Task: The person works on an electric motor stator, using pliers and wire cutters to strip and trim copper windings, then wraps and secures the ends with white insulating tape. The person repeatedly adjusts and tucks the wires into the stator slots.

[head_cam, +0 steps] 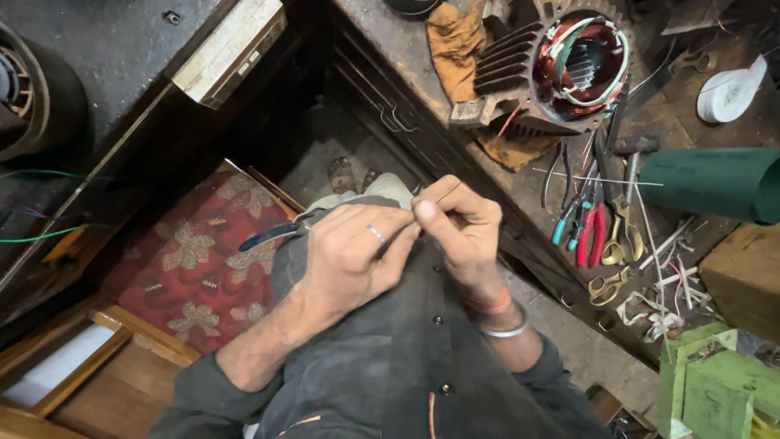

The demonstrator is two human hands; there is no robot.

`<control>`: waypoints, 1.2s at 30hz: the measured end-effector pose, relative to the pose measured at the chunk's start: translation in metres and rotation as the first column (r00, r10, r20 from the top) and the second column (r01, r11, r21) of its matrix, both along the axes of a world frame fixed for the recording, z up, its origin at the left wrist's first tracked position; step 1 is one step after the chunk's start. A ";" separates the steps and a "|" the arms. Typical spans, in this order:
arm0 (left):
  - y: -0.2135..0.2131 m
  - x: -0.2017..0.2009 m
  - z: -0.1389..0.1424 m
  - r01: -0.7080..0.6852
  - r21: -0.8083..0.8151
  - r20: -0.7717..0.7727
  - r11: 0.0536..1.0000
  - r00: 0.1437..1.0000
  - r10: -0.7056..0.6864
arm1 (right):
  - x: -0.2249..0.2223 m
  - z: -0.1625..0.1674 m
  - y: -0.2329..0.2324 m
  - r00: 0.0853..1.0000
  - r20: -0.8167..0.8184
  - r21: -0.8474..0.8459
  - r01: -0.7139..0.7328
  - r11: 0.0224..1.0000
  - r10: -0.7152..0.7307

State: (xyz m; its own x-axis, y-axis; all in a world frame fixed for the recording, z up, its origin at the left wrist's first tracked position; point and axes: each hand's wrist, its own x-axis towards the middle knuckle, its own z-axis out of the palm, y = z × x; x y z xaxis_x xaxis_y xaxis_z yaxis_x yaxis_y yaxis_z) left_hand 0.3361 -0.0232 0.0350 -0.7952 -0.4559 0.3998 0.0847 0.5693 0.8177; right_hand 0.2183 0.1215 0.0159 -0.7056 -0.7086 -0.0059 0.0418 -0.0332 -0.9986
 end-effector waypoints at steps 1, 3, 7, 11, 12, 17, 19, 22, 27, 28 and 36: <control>0.002 -0.002 0.000 -0.008 -0.001 -0.001 1.000 1.000 0.008 | 0.001 -0.001 -0.001 1.000 0.022 -0.014 -0.010 1.000 0.010; 0.002 -0.003 -0.001 -0.007 0.002 -0.018 1.000 1.000 0.007 | -0.002 -0.001 0.000 1.000 0.023 -0.032 -0.017 0.999 0.018; -0.001 -0.003 -0.002 0.001 -0.063 -0.001 0.998 1.000 -0.001 | -0.012 0.006 0.008 0.993 0.030 -0.071 0.115 0.991 -0.113; -0.004 -0.005 -0.002 -0.020 -0.055 -0.002 0.998 1.000 0.020 | -0.011 0.002 0.006 0.984 0.039 -0.087 0.176 0.981 -0.173; -0.003 -0.007 -0.002 -0.020 -0.033 -0.003 0.999 1.000 0.020 | -0.009 -0.001 0.004 0.990 0.038 -0.071 0.138 0.988 -0.135; -0.002 -0.016 -0.003 -0.009 -0.039 -0.001 0.999 1.000 0.008 | -0.003 -0.011 -0.005 0.997 0.025 -0.052 0.069 0.996 -0.068; -0.004 -0.017 -0.003 0.011 -0.047 -0.002 0.999 1.000 -0.011 | -0.010 -0.006 -0.002 0.989 0.047 -0.052 0.141 0.989 -0.139; -0.007 -0.017 -0.004 0.033 -0.081 -0.009 0.996 0.999 -0.034 | -0.020 0.002 0.003 0.975 0.029 -0.072 0.223 0.972 -0.221; -0.003 -0.024 -0.004 0.015 -0.043 -0.031 0.999 0.999 -0.017 | -0.016 -0.009 0.003 0.989 -0.024 -0.072 0.141 0.987 -0.143; -0.001 -0.027 -0.005 0.003 -0.027 -0.039 1.000 0.999 -0.004 | -0.012 -0.015 0.001 0.989 0.025 -0.099 0.145 0.984 -0.143; -0.005 -0.025 -0.010 0.100 0.340 0.025 0.935 0.993 -0.115 | -0.015 -0.038 0.019 0.980 0.197 -0.161 -0.007 0.987 0.039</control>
State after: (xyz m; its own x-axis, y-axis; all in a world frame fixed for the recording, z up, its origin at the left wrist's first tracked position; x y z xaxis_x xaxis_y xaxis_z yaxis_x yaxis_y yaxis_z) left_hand 0.3108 -0.0282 0.0246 -0.8602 -0.4687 0.2007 0.0898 0.2482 0.9645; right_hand 0.2031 0.1400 -0.0223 -0.6853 -0.7277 -0.0302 0.2413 -0.1877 -0.9521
